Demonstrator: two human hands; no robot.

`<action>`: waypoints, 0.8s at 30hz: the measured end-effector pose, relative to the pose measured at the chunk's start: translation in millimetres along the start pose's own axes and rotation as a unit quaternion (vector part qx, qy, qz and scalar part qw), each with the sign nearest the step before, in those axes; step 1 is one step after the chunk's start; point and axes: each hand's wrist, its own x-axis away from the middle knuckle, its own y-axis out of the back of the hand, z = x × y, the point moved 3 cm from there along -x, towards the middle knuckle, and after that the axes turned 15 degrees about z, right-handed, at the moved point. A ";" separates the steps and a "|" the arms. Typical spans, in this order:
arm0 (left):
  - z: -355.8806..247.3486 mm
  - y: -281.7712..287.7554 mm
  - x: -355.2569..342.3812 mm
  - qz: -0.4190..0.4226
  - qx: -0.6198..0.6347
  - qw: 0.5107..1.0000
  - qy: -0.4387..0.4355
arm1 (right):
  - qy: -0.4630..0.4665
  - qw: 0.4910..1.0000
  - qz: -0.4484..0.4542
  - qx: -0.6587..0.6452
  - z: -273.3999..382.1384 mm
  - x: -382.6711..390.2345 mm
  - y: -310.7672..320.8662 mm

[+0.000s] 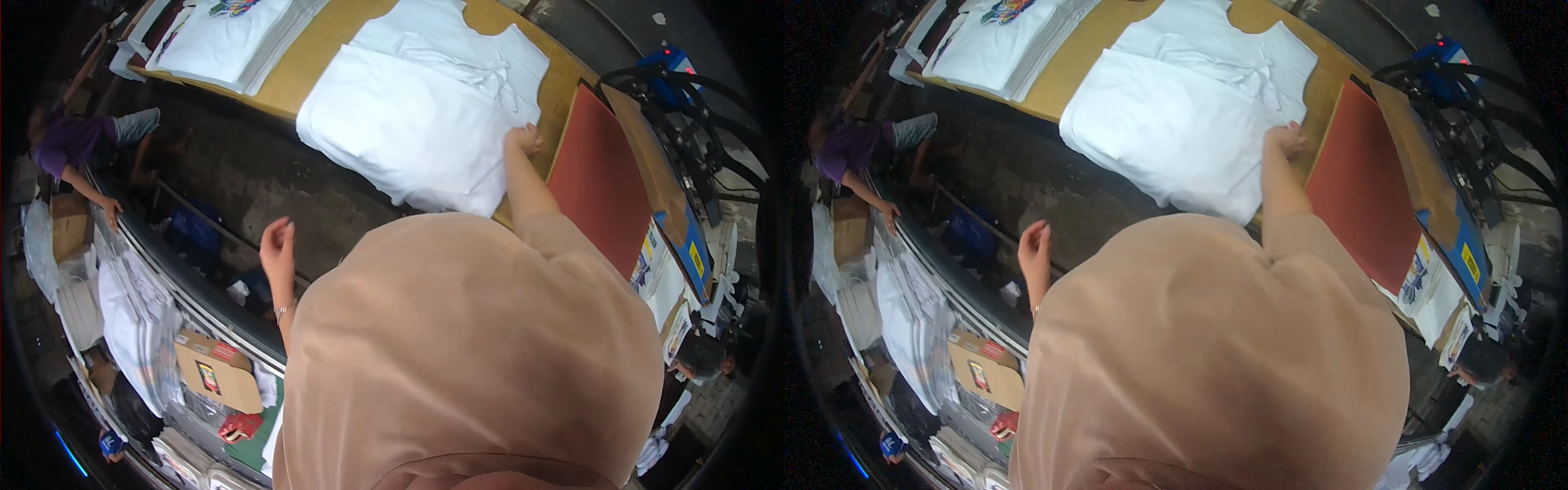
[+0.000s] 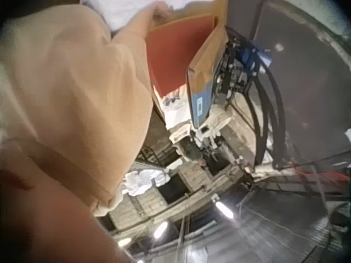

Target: Operating a heat press to apply graphics to white t-shirts.

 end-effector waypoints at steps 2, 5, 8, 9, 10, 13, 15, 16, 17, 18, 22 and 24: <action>-15.1 -10.3 -64.2 0.057 -0.007 0.998 -0.027 | 0.012 1.000 0.002 0.002 -13.1 -17.9 -6.7; -29.6 -27.5 -159.7 0.120 0.017 0.992 -0.042 | 0.075 0.996 0.002 -0.051 -30.4 -44.6 -14.2; -33.0 -48.4 -260.4 0.179 -0.033 0.982 -0.053 | 0.071 0.997 0.010 -0.033 -43.7 -54.6 -19.5; -29.8 -55.5 -292.2 0.193 -0.056 0.978 -0.062 | 0.062 0.998 -0.011 -0.010 -46.2 -53.7 -18.3; -24.6 -63.1 -325.9 0.200 -0.051 0.977 -0.047 | 0.081 0.995 0.010 -0.050 -46.9 -49.1 -21.3; -11.1 -96.0 -418.5 0.214 -0.050 0.971 -0.090 | 0.158 0.981 -0.027 -0.107 -43.9 -26.7 -6.9; -10.8 -124.2 -475.0 0.300 -0.085 0.941 -0.129 | 0.179 0.977 -0.109 -0.033 -38.1 2.1 -0.6; -4.0 -136.1 -489.7 0.364 -0.032 0.930 -0.047 | 0.225 0.962 -0.153 -0.035 -32.4 18.5 10.3; -3.8 -153.0 -504.7 0.340 -0.037 0.938 -0.064 | 0.239 0.954 -0.174 0.040 -22.4 38.8 12.3; -6.0 -162.4 -514.0 0.363 -0.036 0.927 -0.090 | 0.246 0.954 -0.154 -0.072 -12.2 59.5 12.7; -10.9 -178.0 -527.3 0.352 -0.065 0.926 -0.117 | 0.219 0.955 -0.101 -0.175 27.6 128.0 48.6; -16.8 -172.7 -528.1 0.347 -0.146 0.916 -0.136 | 0.179 0.955 -0.065 -0.229 35.8 153.9 70.1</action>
